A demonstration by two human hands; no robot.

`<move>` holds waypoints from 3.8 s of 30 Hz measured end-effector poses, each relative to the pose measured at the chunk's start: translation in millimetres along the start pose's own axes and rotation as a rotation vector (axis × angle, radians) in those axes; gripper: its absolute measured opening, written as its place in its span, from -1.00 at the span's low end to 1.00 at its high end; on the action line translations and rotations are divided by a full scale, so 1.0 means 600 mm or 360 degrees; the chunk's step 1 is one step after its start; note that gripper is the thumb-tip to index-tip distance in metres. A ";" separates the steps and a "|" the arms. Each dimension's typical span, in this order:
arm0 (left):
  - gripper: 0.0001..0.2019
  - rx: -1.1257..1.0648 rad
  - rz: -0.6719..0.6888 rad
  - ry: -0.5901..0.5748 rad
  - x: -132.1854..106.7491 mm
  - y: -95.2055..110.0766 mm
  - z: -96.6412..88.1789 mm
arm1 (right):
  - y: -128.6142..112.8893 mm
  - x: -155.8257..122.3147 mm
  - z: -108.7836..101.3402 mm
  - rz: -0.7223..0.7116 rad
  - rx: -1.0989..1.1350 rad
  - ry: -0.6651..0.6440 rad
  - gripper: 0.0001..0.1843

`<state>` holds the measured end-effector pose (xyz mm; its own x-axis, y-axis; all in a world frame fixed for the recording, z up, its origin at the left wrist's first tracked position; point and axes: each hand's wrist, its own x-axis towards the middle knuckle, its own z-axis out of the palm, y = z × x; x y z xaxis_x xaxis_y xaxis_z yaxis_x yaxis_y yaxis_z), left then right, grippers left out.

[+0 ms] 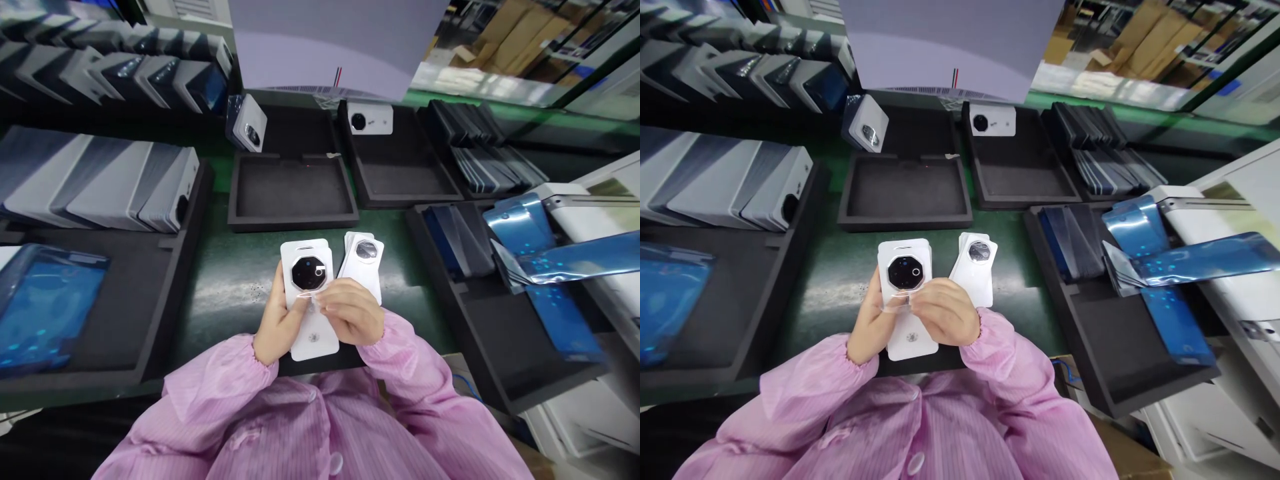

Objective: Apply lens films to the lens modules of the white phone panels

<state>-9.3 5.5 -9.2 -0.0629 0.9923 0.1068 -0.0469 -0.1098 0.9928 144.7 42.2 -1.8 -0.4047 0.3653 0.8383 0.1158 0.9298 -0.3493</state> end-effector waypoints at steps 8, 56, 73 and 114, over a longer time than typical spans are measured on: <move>-0.53 0.0006 -0.0048 -0.0011 0.000 0.006 0.001 | 0.003 -0.011 -0.002 0.0067 -0.0140 -0.0058 -0.76; -0.41 -0.0357 -0.0373 -0.0073 0.004 -0.004 0.011 | 0.032 0.003 -0.026 0.1124 -0.0289 0.0036 -0.79; -0.30 -0.0188 -0.0396 -0.0198 -0.003 -0.001 0.012 | 0.017 -0.009 -0.001 0.1315 -0.0154 0.0161 -0.92; -0.39 -0.0183 -0.0206 -0.0087 0.004 -0.001 0.003 | -0.001 -0.010 -0.002 -0.0083 0.0027 -0.0020 -0.66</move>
<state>-7.9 8.0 -9.7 0.0054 0.9999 -0.0158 -0.1652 0.0165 0.9861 148.1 39.2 -5.9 -0.4210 0.3159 0.8503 0.0787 0.9466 -0.3127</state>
